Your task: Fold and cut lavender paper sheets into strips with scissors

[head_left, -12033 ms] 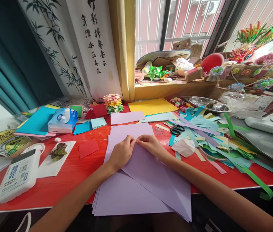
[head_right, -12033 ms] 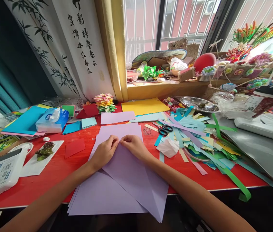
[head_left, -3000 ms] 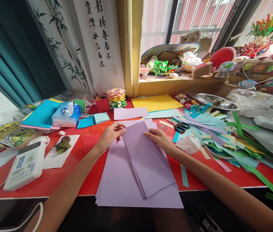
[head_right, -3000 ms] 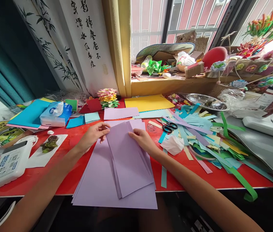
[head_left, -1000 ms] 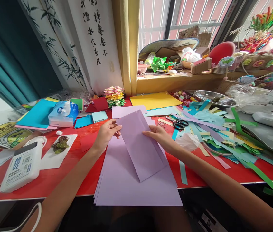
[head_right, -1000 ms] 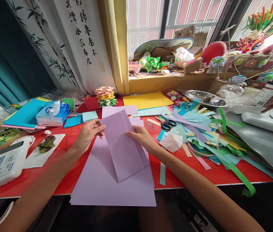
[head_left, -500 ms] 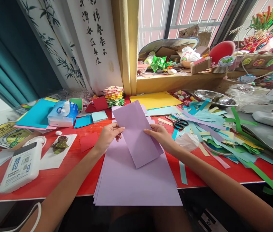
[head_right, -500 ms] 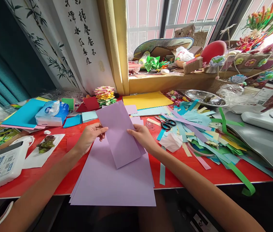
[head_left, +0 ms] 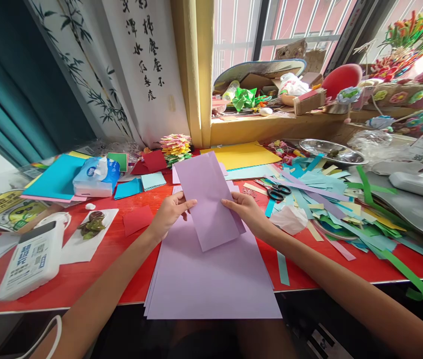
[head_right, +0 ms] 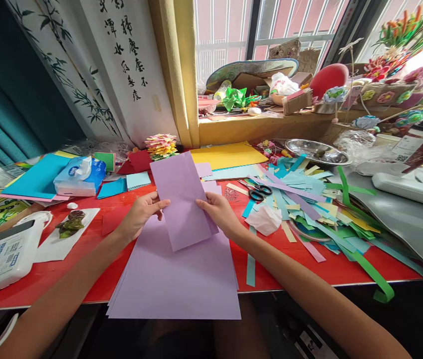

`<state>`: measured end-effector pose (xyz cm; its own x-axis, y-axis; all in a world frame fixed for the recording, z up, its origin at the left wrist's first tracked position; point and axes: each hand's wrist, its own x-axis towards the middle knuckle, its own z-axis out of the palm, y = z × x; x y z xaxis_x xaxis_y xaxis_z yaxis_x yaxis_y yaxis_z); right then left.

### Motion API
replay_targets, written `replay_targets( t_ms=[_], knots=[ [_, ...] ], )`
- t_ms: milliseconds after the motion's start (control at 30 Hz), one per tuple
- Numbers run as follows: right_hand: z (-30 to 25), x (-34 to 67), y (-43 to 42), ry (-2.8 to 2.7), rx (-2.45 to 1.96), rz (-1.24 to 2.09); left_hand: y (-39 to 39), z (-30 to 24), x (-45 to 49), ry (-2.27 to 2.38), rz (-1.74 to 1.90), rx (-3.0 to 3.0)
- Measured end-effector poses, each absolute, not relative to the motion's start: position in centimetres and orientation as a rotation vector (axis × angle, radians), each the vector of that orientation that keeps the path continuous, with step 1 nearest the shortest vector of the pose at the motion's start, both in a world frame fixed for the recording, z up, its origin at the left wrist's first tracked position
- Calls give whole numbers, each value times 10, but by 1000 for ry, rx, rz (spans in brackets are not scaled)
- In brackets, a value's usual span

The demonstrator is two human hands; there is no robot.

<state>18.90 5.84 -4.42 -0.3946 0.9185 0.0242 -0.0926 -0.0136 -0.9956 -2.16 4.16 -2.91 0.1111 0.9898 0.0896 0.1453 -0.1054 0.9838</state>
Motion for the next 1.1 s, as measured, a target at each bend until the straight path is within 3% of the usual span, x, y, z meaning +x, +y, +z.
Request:
replay_targets(
  t_ms=[500,567,733,1100],
  knots=[
    [-46,188,64,-1735,-948,1503,44,-41,-17,1286,1215,1325],
    [-42,197,73,-1888,-1086,1276,45,-42,-18,1300,1245,1334],
    [-30,255,106,-2230,-1806,86,45,-41,-20,1316,1316,1296],
    [-45,303,132,-2177,-2104,-36,45,-35,-23,1308,1393,1281]
  ],
)
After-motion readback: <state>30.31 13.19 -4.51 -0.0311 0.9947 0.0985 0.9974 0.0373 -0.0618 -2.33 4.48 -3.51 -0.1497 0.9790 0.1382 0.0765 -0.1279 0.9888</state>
